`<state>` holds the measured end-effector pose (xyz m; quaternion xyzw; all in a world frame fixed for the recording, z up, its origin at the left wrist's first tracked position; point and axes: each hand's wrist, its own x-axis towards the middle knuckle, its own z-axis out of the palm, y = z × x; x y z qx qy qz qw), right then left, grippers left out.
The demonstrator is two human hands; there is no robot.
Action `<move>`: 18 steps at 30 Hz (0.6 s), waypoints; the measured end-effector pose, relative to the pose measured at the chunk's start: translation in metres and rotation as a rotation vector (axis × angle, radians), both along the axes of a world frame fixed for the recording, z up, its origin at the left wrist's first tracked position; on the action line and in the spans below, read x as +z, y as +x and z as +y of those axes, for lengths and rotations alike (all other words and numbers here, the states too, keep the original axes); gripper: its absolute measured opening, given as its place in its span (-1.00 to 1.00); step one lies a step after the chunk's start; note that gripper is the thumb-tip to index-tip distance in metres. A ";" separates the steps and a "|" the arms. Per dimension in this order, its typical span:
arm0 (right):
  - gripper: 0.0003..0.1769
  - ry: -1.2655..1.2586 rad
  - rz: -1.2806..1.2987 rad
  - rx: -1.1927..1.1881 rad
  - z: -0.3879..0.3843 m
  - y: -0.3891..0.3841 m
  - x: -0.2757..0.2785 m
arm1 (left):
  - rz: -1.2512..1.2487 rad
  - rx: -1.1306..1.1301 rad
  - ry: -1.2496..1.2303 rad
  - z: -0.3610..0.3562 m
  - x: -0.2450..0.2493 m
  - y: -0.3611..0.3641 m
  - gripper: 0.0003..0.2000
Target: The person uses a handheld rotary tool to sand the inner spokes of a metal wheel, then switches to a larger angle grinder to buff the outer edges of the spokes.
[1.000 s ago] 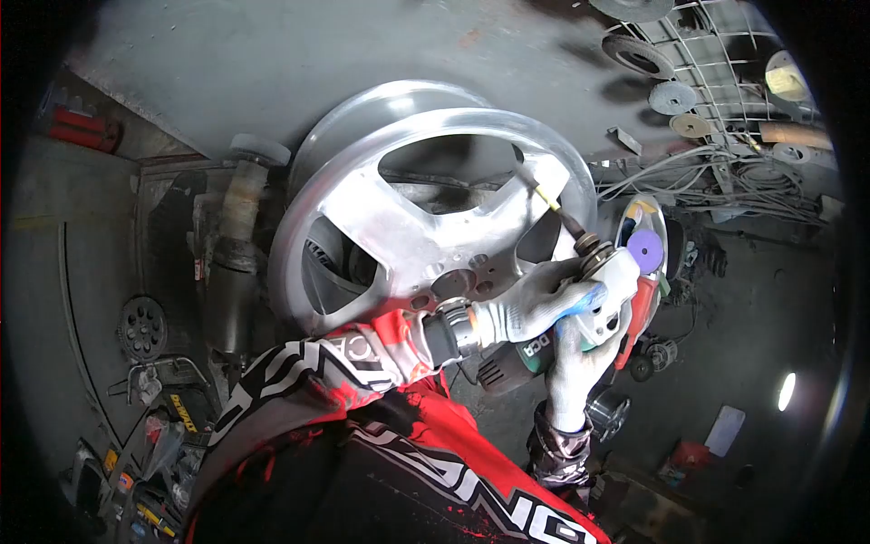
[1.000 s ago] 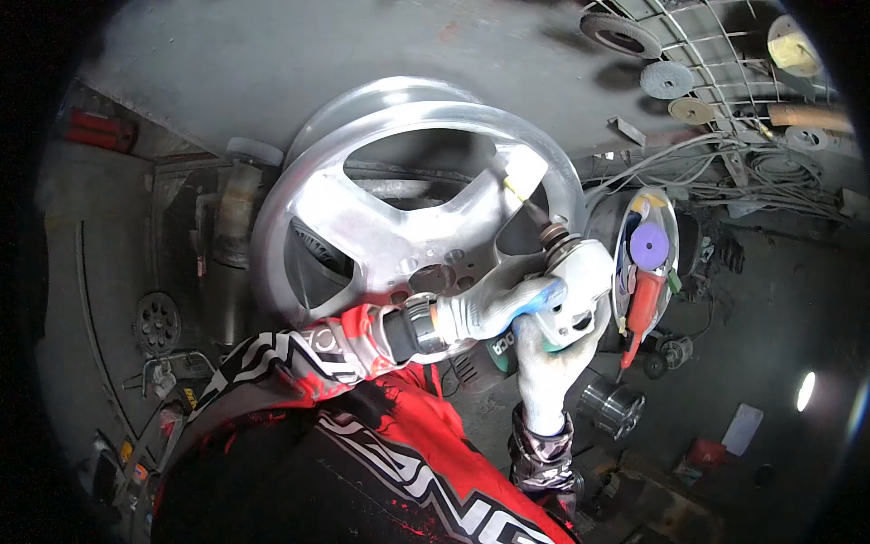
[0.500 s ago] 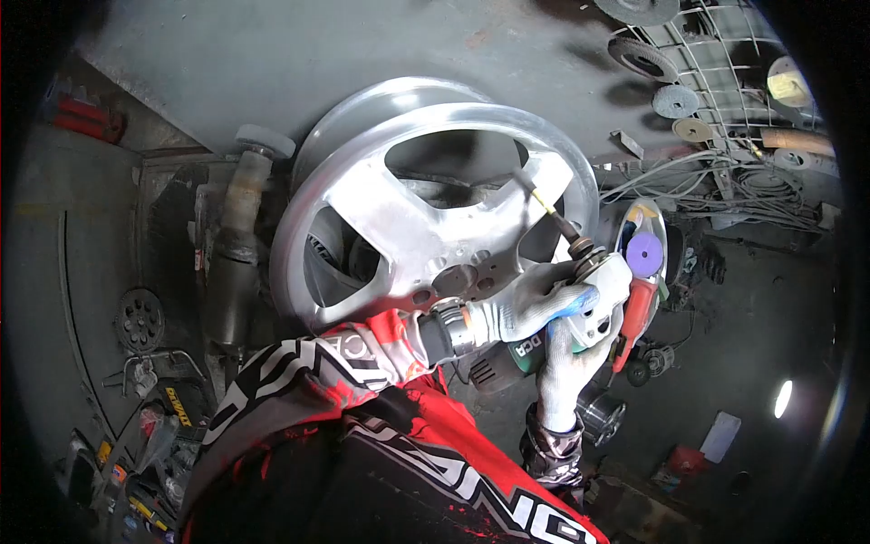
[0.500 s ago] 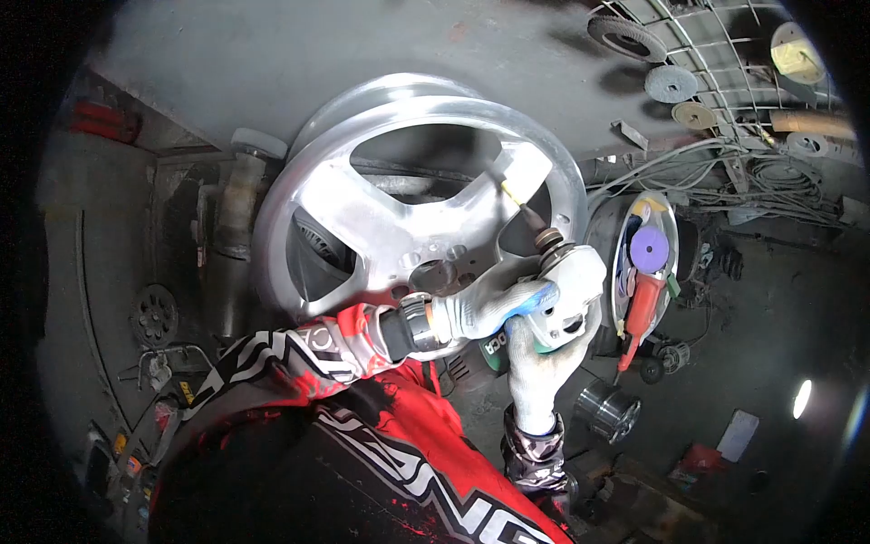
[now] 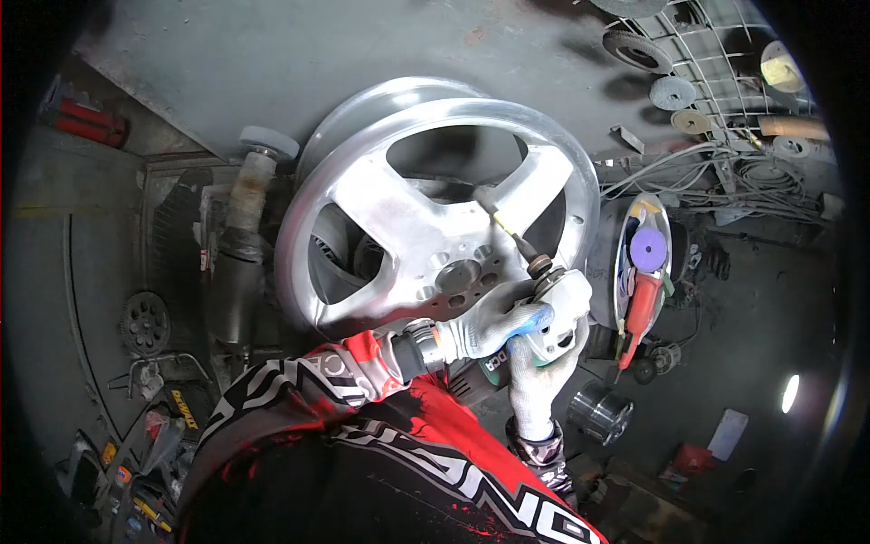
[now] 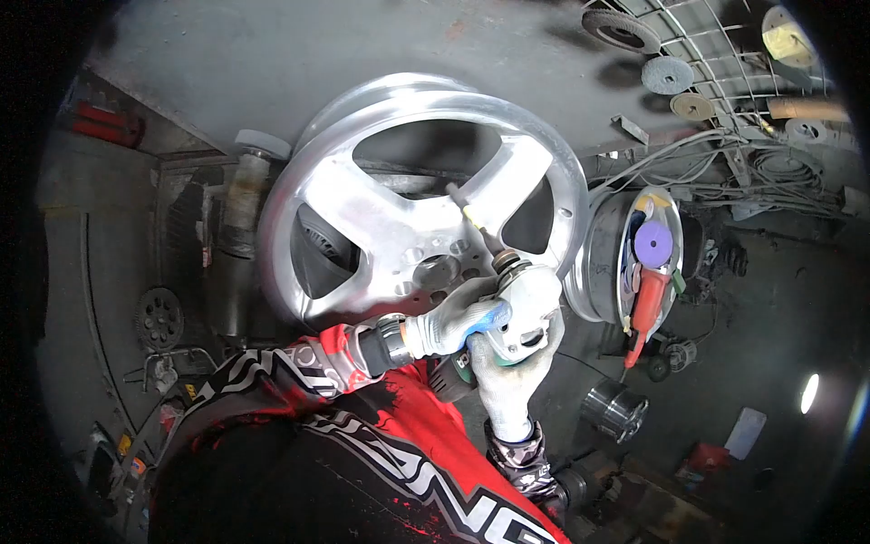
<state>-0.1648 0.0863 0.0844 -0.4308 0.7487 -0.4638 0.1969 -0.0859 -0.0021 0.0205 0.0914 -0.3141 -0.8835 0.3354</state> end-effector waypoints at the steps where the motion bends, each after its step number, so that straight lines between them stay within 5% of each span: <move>1: 0.04 -0.011 -0.049 -0.012 0.001 -0.001 -0.002 | -0.024 -0.009 0.008 0.001 -0.001 0.000 -0.55; 8: 0.01 0.011 -0.225 0.022 -0.001 0.004 0.007 | -0.154 0.061 -0.065 0.001 0.010 0.012 -0.54; 18: -0.04 -0.132 -0.127 -0.008 -0.026 -0.024 0.020 | -0.001 0.075 -0.138 -0.034 0.034 -0.025 -0.47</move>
